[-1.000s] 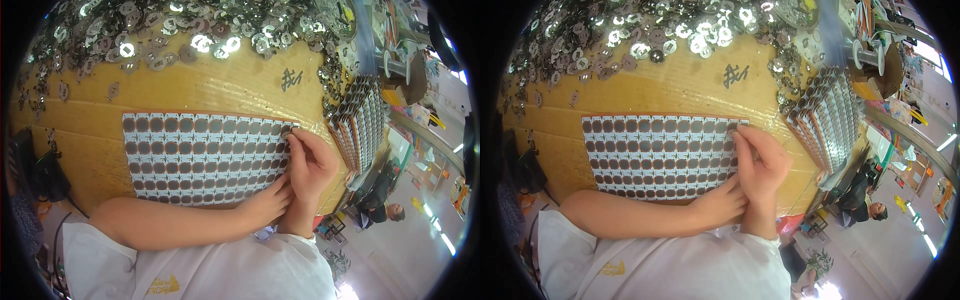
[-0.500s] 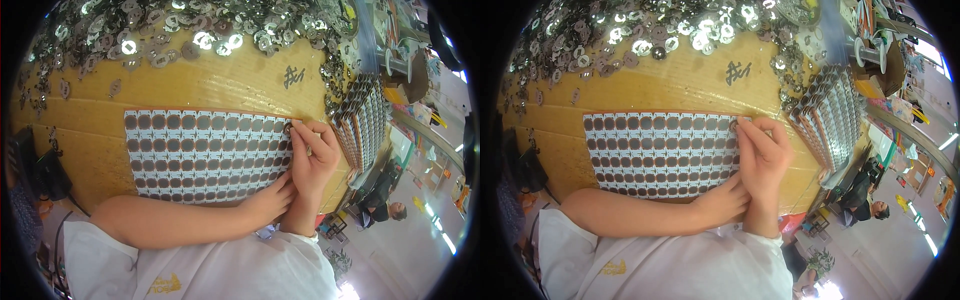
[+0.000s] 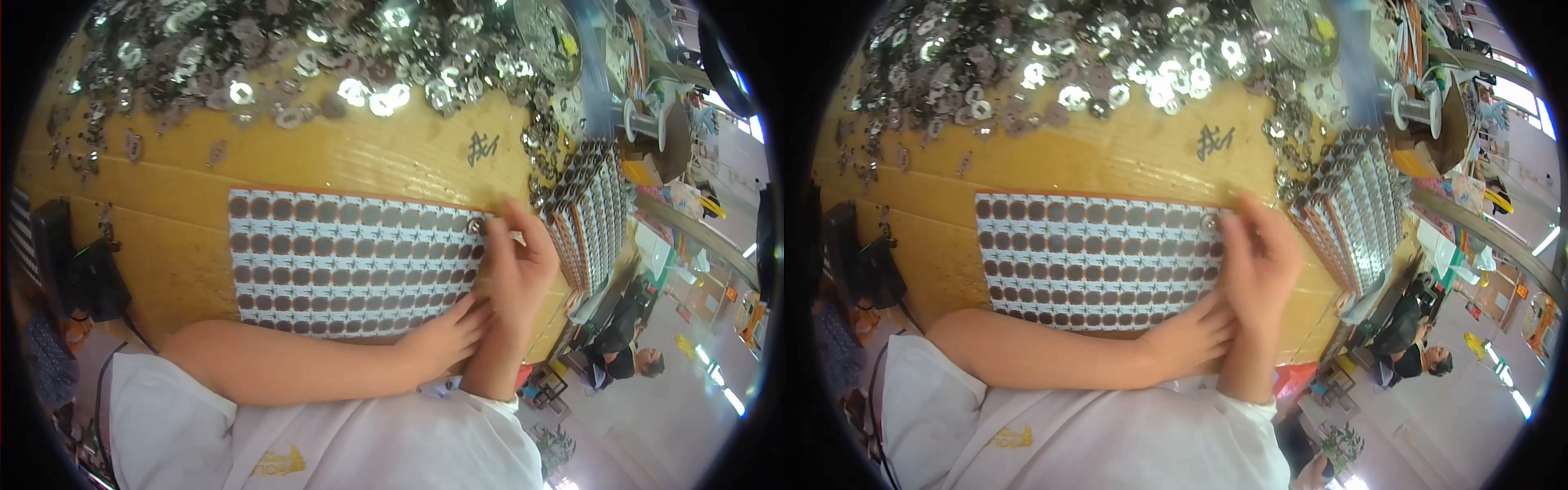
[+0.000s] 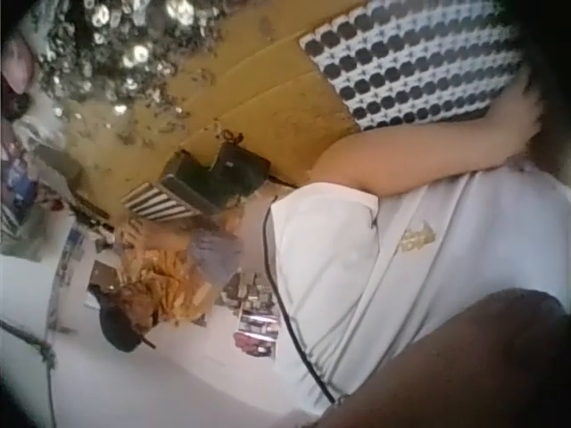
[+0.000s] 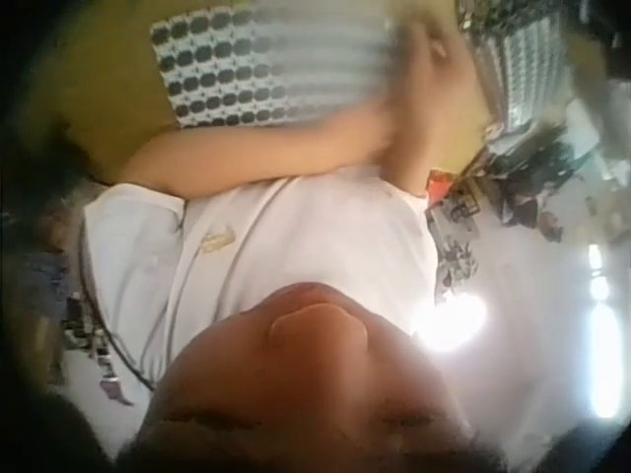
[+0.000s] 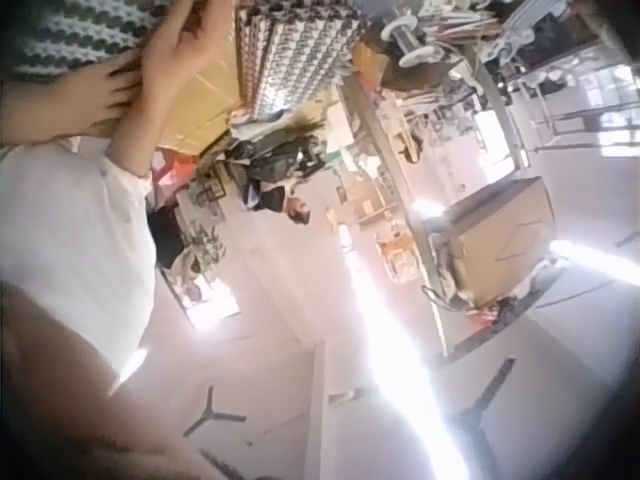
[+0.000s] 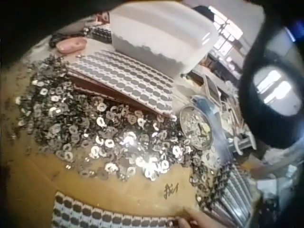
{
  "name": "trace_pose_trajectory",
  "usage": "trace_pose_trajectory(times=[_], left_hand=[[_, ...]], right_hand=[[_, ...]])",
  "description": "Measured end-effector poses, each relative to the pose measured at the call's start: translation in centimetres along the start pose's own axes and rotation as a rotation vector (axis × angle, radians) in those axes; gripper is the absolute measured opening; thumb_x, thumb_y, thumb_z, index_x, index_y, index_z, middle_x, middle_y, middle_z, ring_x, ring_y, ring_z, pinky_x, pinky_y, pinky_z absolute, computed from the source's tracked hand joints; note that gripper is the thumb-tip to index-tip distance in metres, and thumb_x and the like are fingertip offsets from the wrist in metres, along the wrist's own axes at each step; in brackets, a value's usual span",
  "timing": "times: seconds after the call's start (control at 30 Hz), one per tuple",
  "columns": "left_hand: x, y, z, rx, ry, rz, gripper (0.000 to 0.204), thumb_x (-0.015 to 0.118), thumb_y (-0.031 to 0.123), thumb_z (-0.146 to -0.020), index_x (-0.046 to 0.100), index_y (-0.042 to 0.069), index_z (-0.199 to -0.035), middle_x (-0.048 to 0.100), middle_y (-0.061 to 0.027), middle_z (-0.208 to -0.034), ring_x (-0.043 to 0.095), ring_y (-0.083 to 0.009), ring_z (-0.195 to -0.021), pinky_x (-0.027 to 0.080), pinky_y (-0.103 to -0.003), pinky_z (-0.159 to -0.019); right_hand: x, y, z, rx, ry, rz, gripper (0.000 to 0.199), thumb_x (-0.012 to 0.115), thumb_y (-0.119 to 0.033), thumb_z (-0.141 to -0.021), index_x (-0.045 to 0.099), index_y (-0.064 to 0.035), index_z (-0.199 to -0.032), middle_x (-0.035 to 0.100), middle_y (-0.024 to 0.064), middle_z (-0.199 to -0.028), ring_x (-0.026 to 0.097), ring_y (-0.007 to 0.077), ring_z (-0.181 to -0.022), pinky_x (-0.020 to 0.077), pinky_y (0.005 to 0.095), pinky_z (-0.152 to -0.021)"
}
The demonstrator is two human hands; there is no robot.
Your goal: The recorder is shown manually placing small metal components onto a grid for assembly in a factory setting.
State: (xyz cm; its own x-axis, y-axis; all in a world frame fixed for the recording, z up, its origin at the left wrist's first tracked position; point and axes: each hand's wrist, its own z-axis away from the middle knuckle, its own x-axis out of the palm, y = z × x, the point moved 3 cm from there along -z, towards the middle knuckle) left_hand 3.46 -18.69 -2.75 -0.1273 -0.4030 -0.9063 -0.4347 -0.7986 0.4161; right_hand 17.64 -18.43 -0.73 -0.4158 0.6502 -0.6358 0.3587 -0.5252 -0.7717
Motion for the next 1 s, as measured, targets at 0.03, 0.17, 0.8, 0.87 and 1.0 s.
trace_pose_trajectory(times=[0.03, 0.17, 0.8, 0.87, 1.0], left_hand=[[-0.1, 0.0, 0.0, -0.016, 0.023, -0.018, 0.062, 0.048, 0.042, -0.101, 0.046, 0.011, -0.154, 0.037, -0.0081, -0.164, 0.024, -0.0361, -0.155, 0.011, -0.064, -0.126], [-0.2, 0.0, 0.4, 0.005, 0.009, -0.045, 0.062, 0.048, 0.043, -0.100, 0.045, 0.014, -0.155, 0.035, -0.0111, -0.165, 0.022, -0.0381, -0.155, 0.009, -0.064, -0.126], [-1.0, -0.6, 0.7, 0.028, -0.032, -0.049, 0.056, 0.047, 0.038, -0.102, 0.044, 0.020, -0.155, 0.035, -0.0035, -0.165, 0.022, -0.0346, -0.155, 0.010, -0.067, -0.125], [-0.5, -0.2, 0.6, 0.027, -0.043, -0.076, 0.055, 0.047, 0.037, -0.102, 0.046, 0.024, -0.155, 0.037, -0.0004, -0.164, 0.021, -0.0351, -0.155, 0.007, -0.069, -0.125], [-0.1, 0.0, 0.5, 0.051, -0.028, -0.008, 0.057, 0.048, 0.042, -0.102, 0.049, 0.018, -0.154, 0.041, -0.0062, -0.162, 0.025, -0.0342, -0.154, 0.006, -0.068, -0.126]], right_hand=[[-0.8, -0.7, -0.3, 0.099, -0.024, -0.161, 0.028, 0.074, 0.003, -0.089, 0.073, 0.0027, -0.117, 0.071, 0.0059, -0.094, 0.063, 0.0101, -0.080, 0.0511, 0.0238, -0.071], [-0.1, -5.6, -2.9, -0.318, -0.115, 0.116, 0.017, 0.073, 0.004, -0.088, 0.075, 0.0013, -0.105, 0.075, 0.0105, -0.092, 0.068, 0.0148, -0.074, 0.0540, 0.0257, -0.065], [0.7, -4.6, -1.0, -0.124, -0.282, 0.017, 0.014, 0.066, 0.010, -0.094, 0.072, 0.0082, -0.106, 0.072, 0.0106, -0.097, 0.070, 0.0132, -0.077, 0.0611, 0.0262, -0.069], [1.2, -3.6, 0.1, -0.011, -0.270, 0.016, 0.014, 0.069, 0.009, -0.094, 0.072, 0.0080, -0.107, 0.072, 0.0099, -0.100, 0.070, 0.0122, -0.079, 0.0613, 0.0256, -0.069], [1.6, -2.4, 1.0, 0.097, -0.168, -0.129, 0.014, 0.070, 0.009, -0.092, 0.071, 0.0075, -0.106, 0.073, 0.0103, -0.098, 0.071, 0.0126, -0.079, 0.0615, 0.0252, -0.070]])
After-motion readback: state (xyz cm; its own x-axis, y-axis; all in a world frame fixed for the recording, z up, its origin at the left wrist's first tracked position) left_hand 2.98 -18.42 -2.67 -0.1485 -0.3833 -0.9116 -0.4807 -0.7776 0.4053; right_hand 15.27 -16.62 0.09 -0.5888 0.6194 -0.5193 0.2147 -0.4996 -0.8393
